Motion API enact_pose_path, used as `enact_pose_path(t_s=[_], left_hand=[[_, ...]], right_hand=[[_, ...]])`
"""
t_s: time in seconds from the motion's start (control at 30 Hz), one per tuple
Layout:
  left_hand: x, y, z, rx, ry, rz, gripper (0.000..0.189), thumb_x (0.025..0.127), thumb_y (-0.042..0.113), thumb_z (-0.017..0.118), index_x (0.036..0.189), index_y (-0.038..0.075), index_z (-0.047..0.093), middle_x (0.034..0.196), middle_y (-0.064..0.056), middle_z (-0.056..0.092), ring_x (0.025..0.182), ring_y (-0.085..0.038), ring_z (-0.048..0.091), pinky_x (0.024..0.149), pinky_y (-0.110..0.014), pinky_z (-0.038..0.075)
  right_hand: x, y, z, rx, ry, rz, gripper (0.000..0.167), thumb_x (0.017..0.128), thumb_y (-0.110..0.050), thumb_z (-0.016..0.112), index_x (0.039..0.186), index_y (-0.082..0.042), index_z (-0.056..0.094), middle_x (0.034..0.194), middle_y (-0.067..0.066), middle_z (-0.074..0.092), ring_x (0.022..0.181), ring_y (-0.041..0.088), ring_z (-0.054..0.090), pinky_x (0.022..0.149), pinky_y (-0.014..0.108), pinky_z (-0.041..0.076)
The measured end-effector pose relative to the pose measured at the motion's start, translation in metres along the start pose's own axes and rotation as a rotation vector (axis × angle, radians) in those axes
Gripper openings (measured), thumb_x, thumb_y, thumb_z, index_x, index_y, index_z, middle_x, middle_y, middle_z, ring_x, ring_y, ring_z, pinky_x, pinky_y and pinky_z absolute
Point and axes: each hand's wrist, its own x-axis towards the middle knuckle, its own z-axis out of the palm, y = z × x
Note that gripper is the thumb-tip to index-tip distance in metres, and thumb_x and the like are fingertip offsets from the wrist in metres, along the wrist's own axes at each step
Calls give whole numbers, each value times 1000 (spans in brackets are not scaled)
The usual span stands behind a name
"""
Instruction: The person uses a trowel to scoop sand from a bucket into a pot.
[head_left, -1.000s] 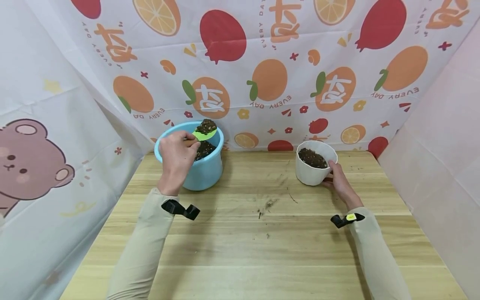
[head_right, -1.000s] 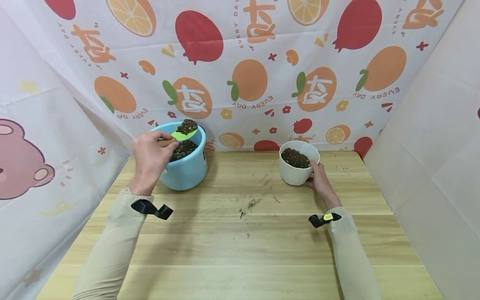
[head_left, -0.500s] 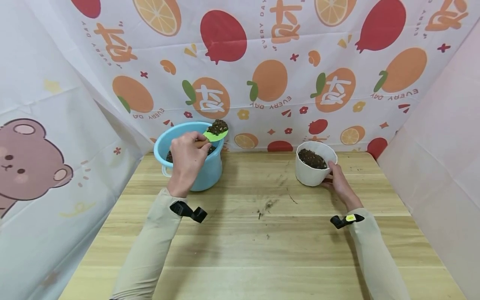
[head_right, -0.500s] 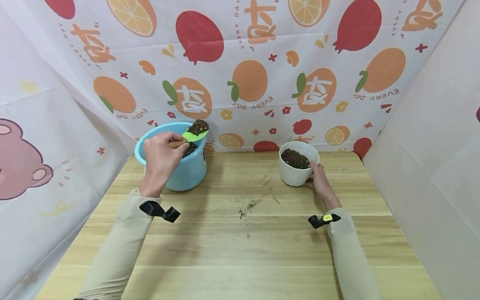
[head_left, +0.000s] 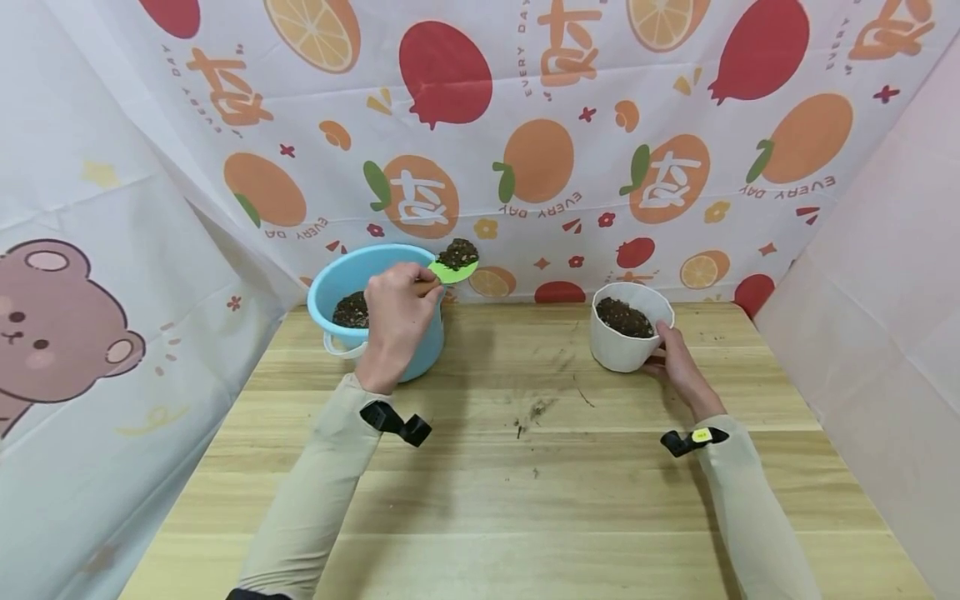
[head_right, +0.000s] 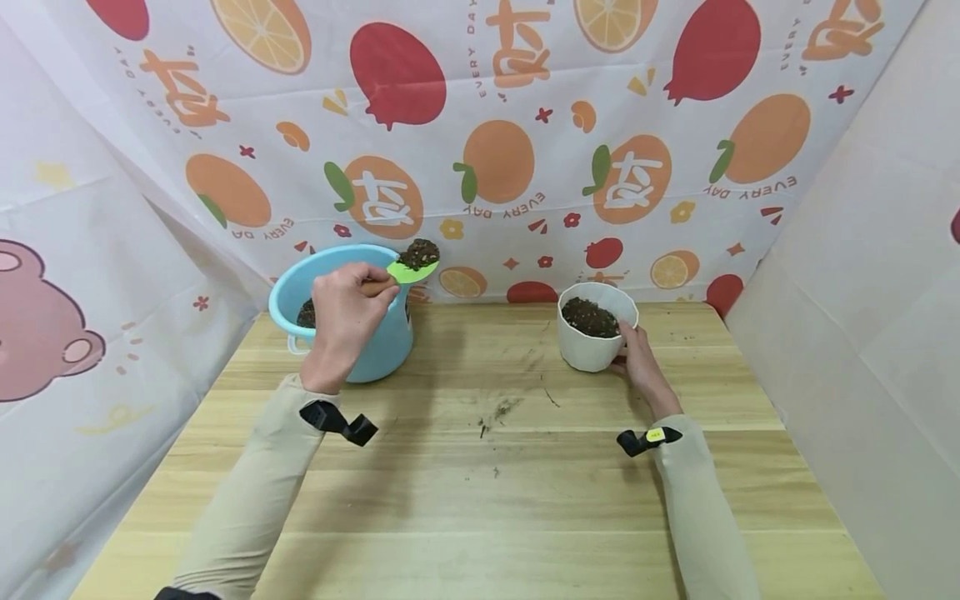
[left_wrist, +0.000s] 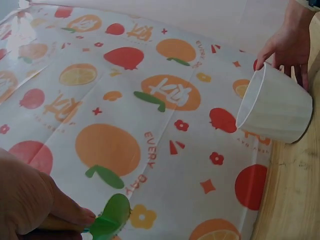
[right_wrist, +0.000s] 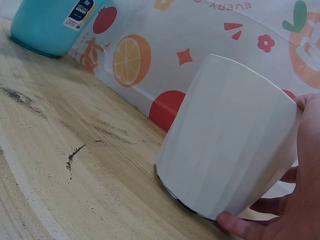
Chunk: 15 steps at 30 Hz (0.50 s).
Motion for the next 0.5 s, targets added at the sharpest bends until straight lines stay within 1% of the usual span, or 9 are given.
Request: enact_pose_path(t_s=[0.1, 0.27, 0.4, 0.5], left_hand=[[0, 4, 5, -12, -10, 17, 7, 80, 2, 82, 86, 0, 78, 85, -19, 77, 82, -35, 75, 81, -51, 58], [0, 12, 12, -16, -21, 47, 7, 81, 3, 82, 87, 1, 78, 86, -17, 77, 83, -35, 75, 82, -50, 59], [-1, 19, 17, -18, -39, 61, 8, 81, 3, 82, 88, 1, 78, 87, -16, 77, 84, -33, 75, 83, -49, 59], [-3, 23, 23, -38, -54, 72, 8, 81, 2, 82, 88, 0, 78, 87, -16, 78, 84, -32, 76, 83, -49, 60]], right_hand=[[-1, -1, 0, 2, -1, -2, 75, 106, -59, 9, 161, -8, 6, 154, 28, 26, 121, 35, 54, 108, 51, 50], [-1, -2, 0, 10, 4, -5, 74, 106, -58, 9, 162, -9, 5, 154, 28, 27, 123, 38, 53, 110, 54, 47], [0, -1, 1, 9, 4, 6, 74, 106, -58, 9, 161, -8, 5, 153, 28, 27, 122, 37, 53, 109, 52, 48], [-1, 0, 2, 8, 1, 10, 74, 106, -58, 9, 160, -7, 4, 152, 28, 27, 122, 36, 52, 108, 50, 49]])
